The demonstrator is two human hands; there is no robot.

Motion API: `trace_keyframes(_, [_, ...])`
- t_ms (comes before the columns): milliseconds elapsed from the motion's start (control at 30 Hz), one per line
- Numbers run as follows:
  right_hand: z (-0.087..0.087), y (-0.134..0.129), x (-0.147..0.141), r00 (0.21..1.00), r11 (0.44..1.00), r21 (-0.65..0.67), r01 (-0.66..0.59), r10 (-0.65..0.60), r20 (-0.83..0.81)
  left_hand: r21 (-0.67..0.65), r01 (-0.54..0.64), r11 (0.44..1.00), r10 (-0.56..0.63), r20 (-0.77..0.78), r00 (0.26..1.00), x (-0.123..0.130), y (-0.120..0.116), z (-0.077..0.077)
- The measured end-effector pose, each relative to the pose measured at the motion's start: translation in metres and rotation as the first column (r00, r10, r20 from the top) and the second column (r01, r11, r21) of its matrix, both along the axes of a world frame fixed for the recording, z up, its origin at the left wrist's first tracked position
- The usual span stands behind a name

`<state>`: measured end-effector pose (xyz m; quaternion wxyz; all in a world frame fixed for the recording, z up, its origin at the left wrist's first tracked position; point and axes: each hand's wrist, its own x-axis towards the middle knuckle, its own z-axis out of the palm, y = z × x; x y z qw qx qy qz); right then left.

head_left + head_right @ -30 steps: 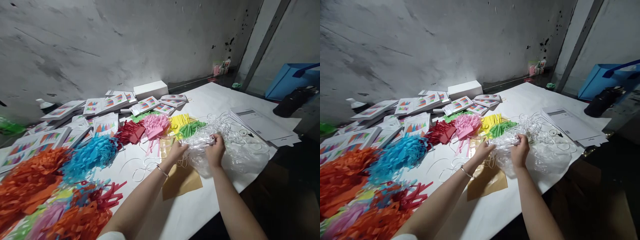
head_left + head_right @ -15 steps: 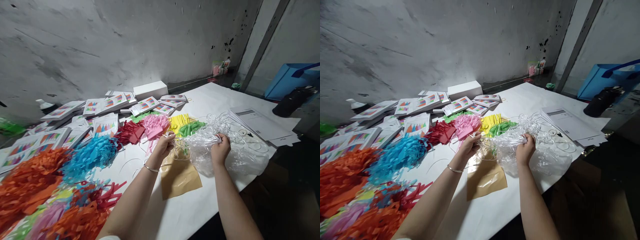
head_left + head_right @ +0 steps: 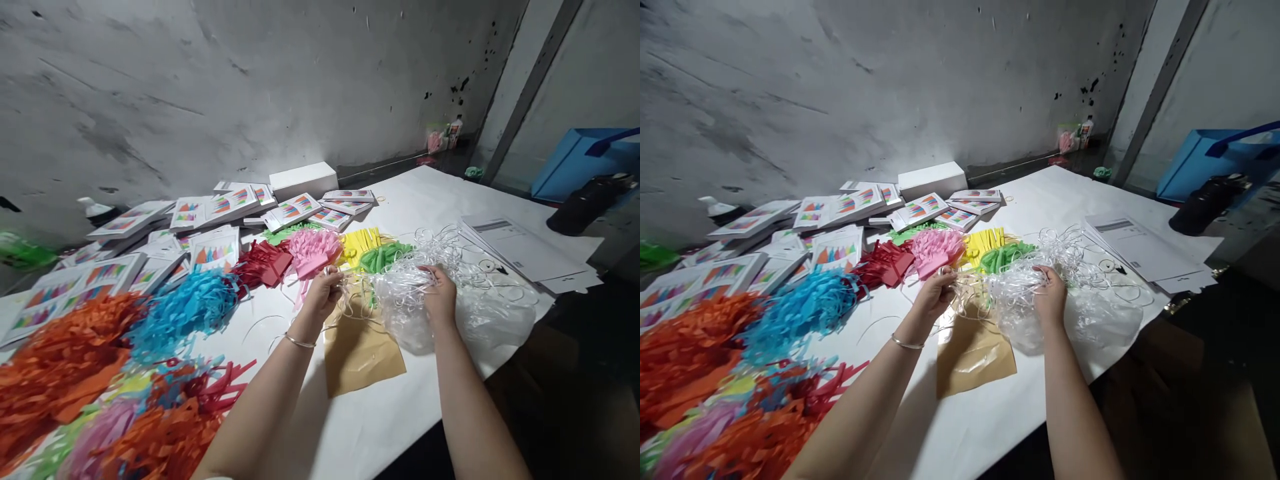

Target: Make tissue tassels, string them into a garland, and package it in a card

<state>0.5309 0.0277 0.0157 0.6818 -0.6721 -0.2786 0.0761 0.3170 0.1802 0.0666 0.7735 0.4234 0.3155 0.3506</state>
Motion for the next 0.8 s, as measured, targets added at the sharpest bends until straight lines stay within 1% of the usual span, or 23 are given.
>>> trace_keyframes(67, [-0.002,0.001,0.002,0.994,0.995,0.016,-0.099,0.100,-0.049,-0.003,-0.028,1.000,0.028,0.007,1.000,0.000,0.001,-0.003])
trace_keyframes(133, [-0.004,0.000,0.002,0.978,0.982,0.019,-0.190,0.191,-0.085,-0.006,-0.022,1.000,0.022,0.007,1.000,0.002,-0.003,-0.005])
trace_keyframes(200, [-0.006,-0.002,0.003,0.969,0.975,0.021,-0.222,0.223,-0.105,-0.011,0.014,1.000,-0.014,0.003,1.000,0.003,-0.007,-0.005])
trace_keyframes(233, [-0.007,-0.003,0.003,0.971,0.977,0.023,-0.210,0.211,-0.109,-0.011,0.027,1.000,-0.027,0.002,1.000,0.003,-0.008,-0.004])
trace_keyframes(300, [-0.009,-0.004,0.004,0.987,0.993,0.031,-0.116,0.118,-0.108,-0.004,0.019,1.000,-0.019,0.010,1.000,0.001,-0.007,-0.002])
trace_keyframes(367, [-0.011,-0.003,0.005,0.994,0.998,0.048,0.052,-0.047,-0.100,0.009,-0.023,1.000,0.023,0.024,0.999,-0.001,-0.003,0.000])
trace_keyframes(433, [-0.012,0.000,0.005,0.976,0.977,0.060,0.204,-0.199,-0.084,0.022,-0.065,0.998,0.064,0.040,0.997,-0.003,0.001,0.002])
trace_keyframes(467, [-0.012,0.002,0.005,0.967,0.967,0.061,0.249,-0.244,-0.074,0.029,-0.078,0.997,0.077,0.047,0.996,-0.003,0.002,0.003])
trace_keyframes(500, [-0.012,0.005,0.005,0.963,0.962,0.056,0.267,-0.263,-0.064,0.037,-0.085,0.996,0.083,0.052,0.995,-0.003,0.002,0.004])
trace_keyframes(567, [-0.011,0.008,0.003,0.971,0.971,0.030,0.238,-0.236,-0.040,0.048,-0.067,0.997,0.065,0.046,0.997,-0.002,-0.002,0.004])
trace_keyframes(667, [-0.005,0.005,0.003,0.997,0.996,-0.052,0.079,-0.078,0.030,0.049,0.036,0.998,-0.037,0.005,0.999,0.001,-0.012,0.004])
trace_keyframes(733, [0.004,-0.005,0.003,0.995,0.993,-0.120,-0.014,0.026,0.099,0.051,0.103,0.993,-0.102,-0.015,0.995,0.001,-0.018,0.005])
trace_keyframes(800, [0.016,-0.017,0.000,0.982,0.985,-0.173,-0.025,0.056,0.178,0.063,0.143,0.988,-0.142,-0.023,0.990,0.000,-0.023,0.008])
